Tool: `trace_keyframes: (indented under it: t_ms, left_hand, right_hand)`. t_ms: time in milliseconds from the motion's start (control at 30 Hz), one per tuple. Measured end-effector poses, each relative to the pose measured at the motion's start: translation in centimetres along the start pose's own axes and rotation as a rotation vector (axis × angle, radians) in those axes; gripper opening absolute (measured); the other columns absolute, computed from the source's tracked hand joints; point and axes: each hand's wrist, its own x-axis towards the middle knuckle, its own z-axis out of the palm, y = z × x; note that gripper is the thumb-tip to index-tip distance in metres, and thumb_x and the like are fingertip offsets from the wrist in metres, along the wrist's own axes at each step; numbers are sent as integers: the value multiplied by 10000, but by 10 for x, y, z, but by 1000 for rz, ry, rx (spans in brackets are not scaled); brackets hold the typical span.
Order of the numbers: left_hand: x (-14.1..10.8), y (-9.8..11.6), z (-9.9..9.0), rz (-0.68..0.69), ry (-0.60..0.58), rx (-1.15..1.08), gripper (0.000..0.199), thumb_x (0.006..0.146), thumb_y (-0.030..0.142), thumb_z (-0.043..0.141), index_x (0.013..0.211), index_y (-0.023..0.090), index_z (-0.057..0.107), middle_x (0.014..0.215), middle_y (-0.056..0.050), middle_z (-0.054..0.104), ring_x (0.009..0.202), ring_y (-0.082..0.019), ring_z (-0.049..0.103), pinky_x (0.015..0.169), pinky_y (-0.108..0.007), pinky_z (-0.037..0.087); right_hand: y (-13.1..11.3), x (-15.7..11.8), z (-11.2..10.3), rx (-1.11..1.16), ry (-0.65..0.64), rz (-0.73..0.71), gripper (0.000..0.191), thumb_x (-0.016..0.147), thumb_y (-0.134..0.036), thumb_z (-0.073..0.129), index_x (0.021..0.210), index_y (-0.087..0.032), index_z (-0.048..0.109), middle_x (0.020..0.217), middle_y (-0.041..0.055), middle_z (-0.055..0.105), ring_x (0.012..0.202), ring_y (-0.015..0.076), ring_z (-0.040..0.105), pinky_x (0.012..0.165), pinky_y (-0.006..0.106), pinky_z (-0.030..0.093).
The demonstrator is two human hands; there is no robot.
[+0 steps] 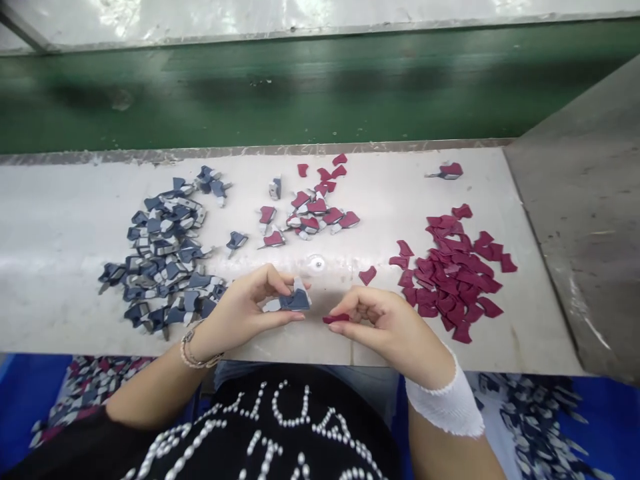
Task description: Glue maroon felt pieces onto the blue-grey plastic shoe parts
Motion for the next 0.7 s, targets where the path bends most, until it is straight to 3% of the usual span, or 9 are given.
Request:
trace_keyframes:
  t_ms: [167,300,400,533,600,700]
  left_hand:
    - [-11,-8,15,99,239,9,270,787,245,793,886,192,547,1247,-111,614,1090,-216,666,849,-349,600]
    - [-14,-19,25,193,384,141,231,766,210,805,878,194,604,1122,-80,583,1013,-188,648,721,-274,582]
    - [-13,-21,27,257,391,217,249,751,219,822,893,204,618,1005,-48,609,949,-169,647,755,-291,583]
    - [-8,-22,27,284,363,239,277,742,238,834,903,206,611,945,-30,656,883,-153,660,776,-306,583]
    - [-6,-24,27,270,353,202,279,743,248,834,904,206,611,946,-32,666,888,-156,666,787,-315,585]
    - [-4,-29,28,280,350,167,275,747,249,831,910,205,615,944,-35,671,890,-157,670,793,-319,588]
  right_hand:
    - [-5,4,10,101,-147,-33,161,882,-380,690,987,-305,786,780,10,758,683,165,685,617,283,578]
    - [-8,3,22,61,-122,-100,203,990,-366,532,1078,-295,700,894,6,749,791,157,691,704,291,574]
    - [-9,1,26,56,-80,-71,128,998,-375,524,1016,-265,586,859,-6,730,768,145,686,704,287,557]
    - [-9,2,24,80,-28,0,202,970,-425,573,899,-254,495,788,-12,724,730,154,682,676,294,544]
    - [-9,2,20,82,8,9,222,958,-440,586,864,-258,503,792,-6,734,718,166,688,656,304,550]
    - [-9,-1,13,-95,51,-82,136,960,-405,583,918,-280,615,903,10,750,824,200,715,712,339,566]
